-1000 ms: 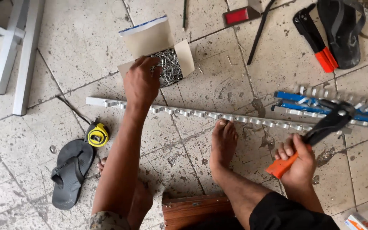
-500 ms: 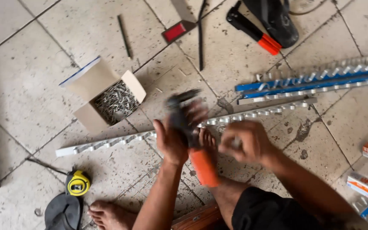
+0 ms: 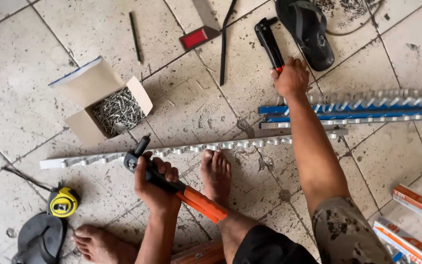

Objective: Using a manual hand riveter to fasten components onto a long metal profile while working on the floor.

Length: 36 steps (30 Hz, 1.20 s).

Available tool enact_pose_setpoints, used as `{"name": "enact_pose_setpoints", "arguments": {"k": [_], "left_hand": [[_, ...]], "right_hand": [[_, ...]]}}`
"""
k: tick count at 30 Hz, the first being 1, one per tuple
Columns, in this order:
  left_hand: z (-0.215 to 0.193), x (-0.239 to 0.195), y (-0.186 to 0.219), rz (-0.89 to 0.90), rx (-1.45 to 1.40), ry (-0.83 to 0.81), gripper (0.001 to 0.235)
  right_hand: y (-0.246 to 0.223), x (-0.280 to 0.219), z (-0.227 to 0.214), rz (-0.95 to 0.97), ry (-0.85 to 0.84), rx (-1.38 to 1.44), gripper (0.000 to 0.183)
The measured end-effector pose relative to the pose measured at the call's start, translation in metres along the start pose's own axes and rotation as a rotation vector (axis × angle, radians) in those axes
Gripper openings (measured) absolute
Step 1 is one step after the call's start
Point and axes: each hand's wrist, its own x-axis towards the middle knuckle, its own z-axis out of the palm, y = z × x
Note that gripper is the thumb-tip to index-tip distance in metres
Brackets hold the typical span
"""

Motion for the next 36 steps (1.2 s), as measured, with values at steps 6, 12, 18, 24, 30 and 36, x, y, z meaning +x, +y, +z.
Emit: {"name": "enact_pose_setpoints", "arguments": {"k": [6, 12, 18, 24, 30, 36], "left_hand": [[0.01, -0.008, 0.006, 0.007, 0.042, -0.04, 0.02], [0.011, -0.003, 0.012, 0.109, 0.156, -0.136, 0.021], [0.015, -0.008, 0.005, 0.115, 0.133, -0.14, 0.02], [0.018, -0.009, 0.005, 0.099, 0.209, -0.126, 0.018], [0.029, -0.011, 0.01, 0.121, 0.454, -0.103, 0.019], [0.09, -0.012, 0.015, 0.006, 1.065, -0.342, 0.055]], "right_hand": [[-0.024, -0.023, -0.028, 0.056, 0.117, 0.216, 0.034], [-0.037, -0.053, -0.071, 0.168, -0.072, 1.353, 0.04], [-0.03, -0.052, -0.074, 0.089, -0.102, 0.669, 0.041], [-0.023, -0.05, -0.11, 0.089, -0.276, 0.286, 0.043], [-0.024, -0.064, -0.104, 0.113, -0.288, 0.287, 0.045], [-0.031, -0.097, -0.127, 0.195, -0.348, 1.125, 0.043]]}}
